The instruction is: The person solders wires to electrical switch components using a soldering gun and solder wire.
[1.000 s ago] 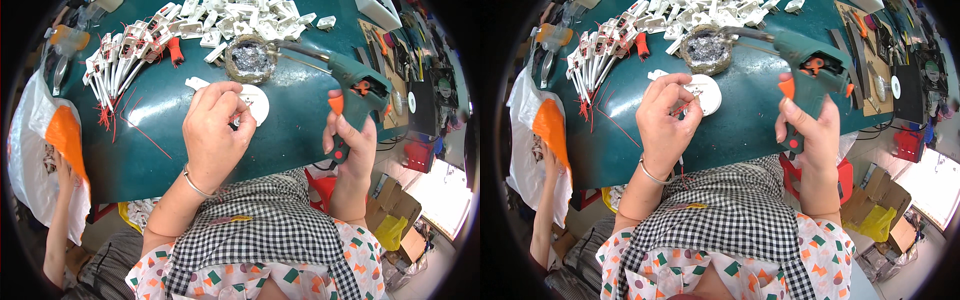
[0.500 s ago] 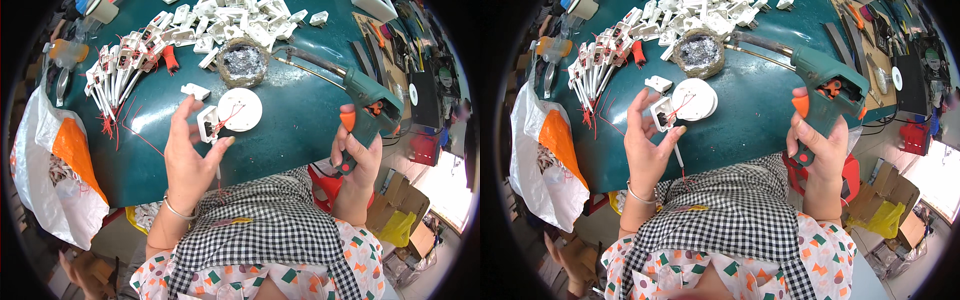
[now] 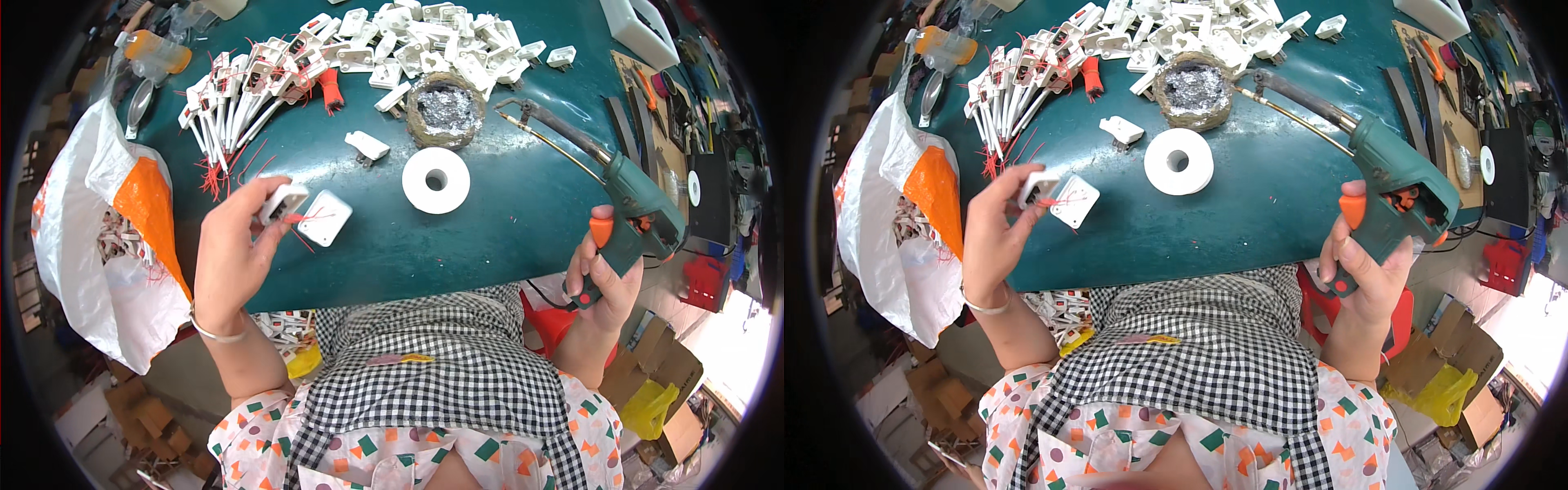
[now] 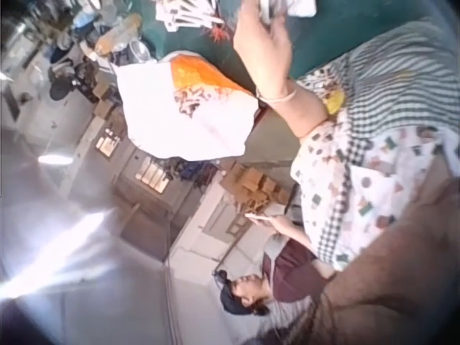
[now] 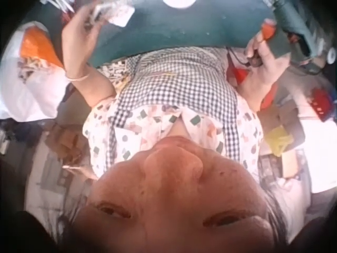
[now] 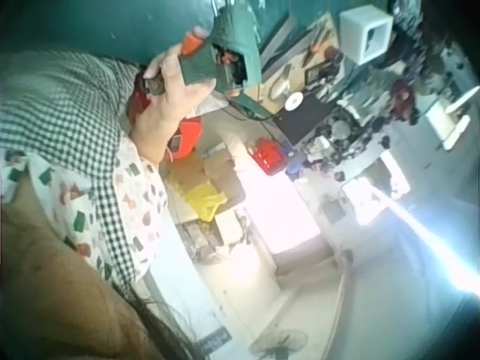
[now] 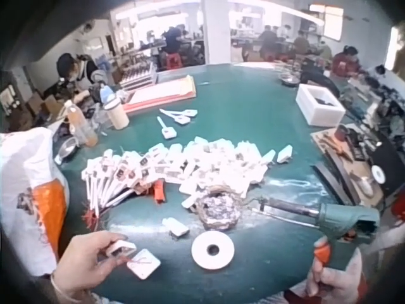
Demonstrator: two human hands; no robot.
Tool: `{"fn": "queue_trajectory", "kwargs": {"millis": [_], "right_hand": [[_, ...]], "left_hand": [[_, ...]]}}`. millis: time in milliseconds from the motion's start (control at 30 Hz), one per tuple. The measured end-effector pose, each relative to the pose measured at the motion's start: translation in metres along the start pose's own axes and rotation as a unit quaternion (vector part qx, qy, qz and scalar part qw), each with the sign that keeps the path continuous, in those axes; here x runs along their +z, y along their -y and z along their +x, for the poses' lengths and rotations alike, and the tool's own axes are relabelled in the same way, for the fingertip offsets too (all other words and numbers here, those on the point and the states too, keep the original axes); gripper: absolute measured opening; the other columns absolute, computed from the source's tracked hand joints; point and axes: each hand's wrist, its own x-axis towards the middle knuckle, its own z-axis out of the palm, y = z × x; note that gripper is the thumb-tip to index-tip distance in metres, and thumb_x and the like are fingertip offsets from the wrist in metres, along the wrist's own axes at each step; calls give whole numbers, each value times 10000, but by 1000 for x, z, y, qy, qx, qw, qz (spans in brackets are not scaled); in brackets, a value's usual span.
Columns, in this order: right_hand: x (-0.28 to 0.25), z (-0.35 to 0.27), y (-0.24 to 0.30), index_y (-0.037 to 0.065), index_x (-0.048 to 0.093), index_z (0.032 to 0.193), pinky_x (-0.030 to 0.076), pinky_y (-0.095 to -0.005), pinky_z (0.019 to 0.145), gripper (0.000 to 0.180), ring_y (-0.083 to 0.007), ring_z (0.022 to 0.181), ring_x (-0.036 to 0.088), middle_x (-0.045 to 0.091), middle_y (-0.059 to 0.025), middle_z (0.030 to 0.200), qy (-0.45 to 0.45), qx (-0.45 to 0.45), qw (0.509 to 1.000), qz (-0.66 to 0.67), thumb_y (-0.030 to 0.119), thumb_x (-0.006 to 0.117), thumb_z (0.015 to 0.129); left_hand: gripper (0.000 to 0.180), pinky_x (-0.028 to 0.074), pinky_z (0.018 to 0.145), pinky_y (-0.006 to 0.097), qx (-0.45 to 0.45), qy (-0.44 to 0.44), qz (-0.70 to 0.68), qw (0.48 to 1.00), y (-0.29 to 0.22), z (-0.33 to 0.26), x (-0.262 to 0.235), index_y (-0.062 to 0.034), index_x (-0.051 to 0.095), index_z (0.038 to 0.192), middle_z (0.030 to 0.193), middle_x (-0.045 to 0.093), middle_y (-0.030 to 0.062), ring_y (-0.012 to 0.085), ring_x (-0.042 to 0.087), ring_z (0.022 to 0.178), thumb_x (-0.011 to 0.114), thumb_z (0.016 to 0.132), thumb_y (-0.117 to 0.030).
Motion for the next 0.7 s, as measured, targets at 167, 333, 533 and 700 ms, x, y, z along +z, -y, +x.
{"fn": "queue_trajectory", "kwargs": {"millis": [167,333,533,700], "right_hand": [[6,5,-3,-114,420,1278,450,-240,409,598,-152,474,546,588,-109,832,15,8,1000,-15,79,733,805],[14,1,-2,-106,405,1305,443,-239,408,635,-151,468,546,592,-94,834,35,2,999,-28,118,740,814],[12,-9,1,-99,410,1304,441,-240,408,650,-149,465,544,592,-89,831,17,-1,999,-33,125,758,803],[-1,-10,-2,-89,424,1296,435,-232,414,626,-145,466,541,582,-88,805,-9,-1,1000,-30,108,749,799]], "left_hand": [[398,520,764,392,-18,71,154,985,23,-4,4,-50,642,1123,1009,674,153,333,655,888,738,738,-18],[374,486,915,363,128,-37,49,990,11,44,45,-51,655,1101,1150,653,125,328,624,1046,737,738,-6],[159,521,808,367,119,-37,2,992,19,65,81,-27,614,862,1113,664,108,292,636,935,736,762,-41],[188,478,534,230,81,-53,-235,967,-35,41,88,-34,575,757,1036,684,89,101,613,741,760,777,-62]]}}
